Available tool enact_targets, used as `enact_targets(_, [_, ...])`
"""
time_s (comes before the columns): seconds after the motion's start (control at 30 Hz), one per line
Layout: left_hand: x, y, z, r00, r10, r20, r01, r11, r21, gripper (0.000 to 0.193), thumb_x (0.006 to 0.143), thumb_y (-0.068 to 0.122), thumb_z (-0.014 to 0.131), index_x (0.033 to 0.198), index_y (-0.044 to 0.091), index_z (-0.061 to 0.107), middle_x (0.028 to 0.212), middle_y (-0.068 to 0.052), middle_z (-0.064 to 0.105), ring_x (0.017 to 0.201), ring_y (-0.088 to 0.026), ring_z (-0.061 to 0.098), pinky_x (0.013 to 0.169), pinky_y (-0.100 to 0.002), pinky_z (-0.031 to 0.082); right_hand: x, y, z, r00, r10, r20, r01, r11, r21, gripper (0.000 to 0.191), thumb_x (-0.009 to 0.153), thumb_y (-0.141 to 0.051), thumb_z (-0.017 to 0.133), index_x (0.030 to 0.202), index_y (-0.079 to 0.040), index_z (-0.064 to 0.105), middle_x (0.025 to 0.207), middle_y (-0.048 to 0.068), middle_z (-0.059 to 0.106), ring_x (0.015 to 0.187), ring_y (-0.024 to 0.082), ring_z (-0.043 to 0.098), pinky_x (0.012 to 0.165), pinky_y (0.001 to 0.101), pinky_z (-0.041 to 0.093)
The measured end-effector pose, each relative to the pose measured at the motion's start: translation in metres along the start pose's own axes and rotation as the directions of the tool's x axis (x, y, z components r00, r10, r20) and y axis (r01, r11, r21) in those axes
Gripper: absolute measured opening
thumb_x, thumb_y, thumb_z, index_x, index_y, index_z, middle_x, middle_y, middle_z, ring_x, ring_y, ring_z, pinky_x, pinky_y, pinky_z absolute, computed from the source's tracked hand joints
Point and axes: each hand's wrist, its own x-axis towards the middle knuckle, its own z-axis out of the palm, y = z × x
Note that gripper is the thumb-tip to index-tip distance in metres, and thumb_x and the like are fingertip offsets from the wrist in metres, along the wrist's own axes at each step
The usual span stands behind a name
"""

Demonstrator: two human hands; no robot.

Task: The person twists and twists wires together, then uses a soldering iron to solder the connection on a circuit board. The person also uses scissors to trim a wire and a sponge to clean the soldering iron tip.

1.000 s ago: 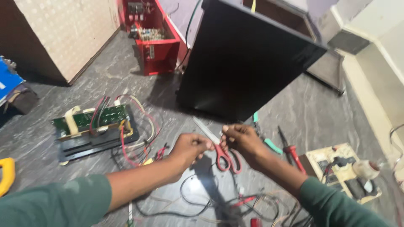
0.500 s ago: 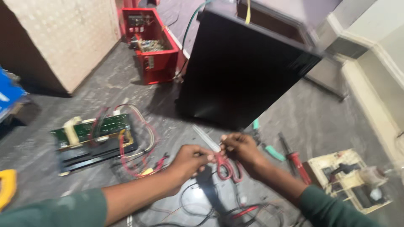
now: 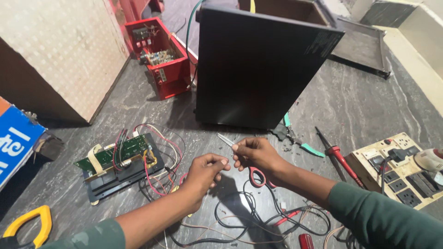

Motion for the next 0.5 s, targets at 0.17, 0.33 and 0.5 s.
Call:
enact_targets(0.17, [0.006,-0.001,0.003,1.0,0.021,0.005,-0.021,1.0,0.0,0.016,0.09,0.019,0.068,0.1,0.008,0.074,0.085,0.002,0.071,0.063,-0.005,0.051,0.053,-0.022,0.039,0.0,0.0,0.004,0.999,-0.019,0.028,0.022,0.995,-0.101,0.024,0.095,-0.021,0.068,0.096,0.003,0.07,0.082,0.01,0.072,0.071,0.016,0.071,0.065,0.0311,0.061])
enact_targets(0.33, [0.006,-0.002,0.005,1.0,-0.002,-0.002,0.002,1.0,-0.001,0.015,0.09,0.02,0.068,0.099,0.008,0.073,0.084,0.003,0.071,0.062,-0.005,0.05,0.054,-0.023,0.038,-0.001,-0.002,0.006,1.0,0.006,-0.008,-0.007,0.99,-0.139,0.023,0.095,-0.019,0.069,0.095,0.004,0.069,0.082,0.01,0.073,0.07,0.016,0.071,0.063,0.0321,0.061])
enact_targets(0.5, [0.014,-0.01,0.005,0.999,0.015,-0.028,-0.014,0.999,0.037,0.017,0.089,0.021,0.072,0.098,0.007,0.072,0.081,0.002,0.067,0.063,-0.006,0.051,0.055,-0.024,0.039,-0.007,-0.001,0.005,0.996,0.056,-0.07,-0.064,0.989,-0.13,0.021,0.095,-0.017,0.069,0.095,0.004,0.068,0.082,0.011,0.072,0.07,0.017,0.072,0.063,0.0327,0.061])
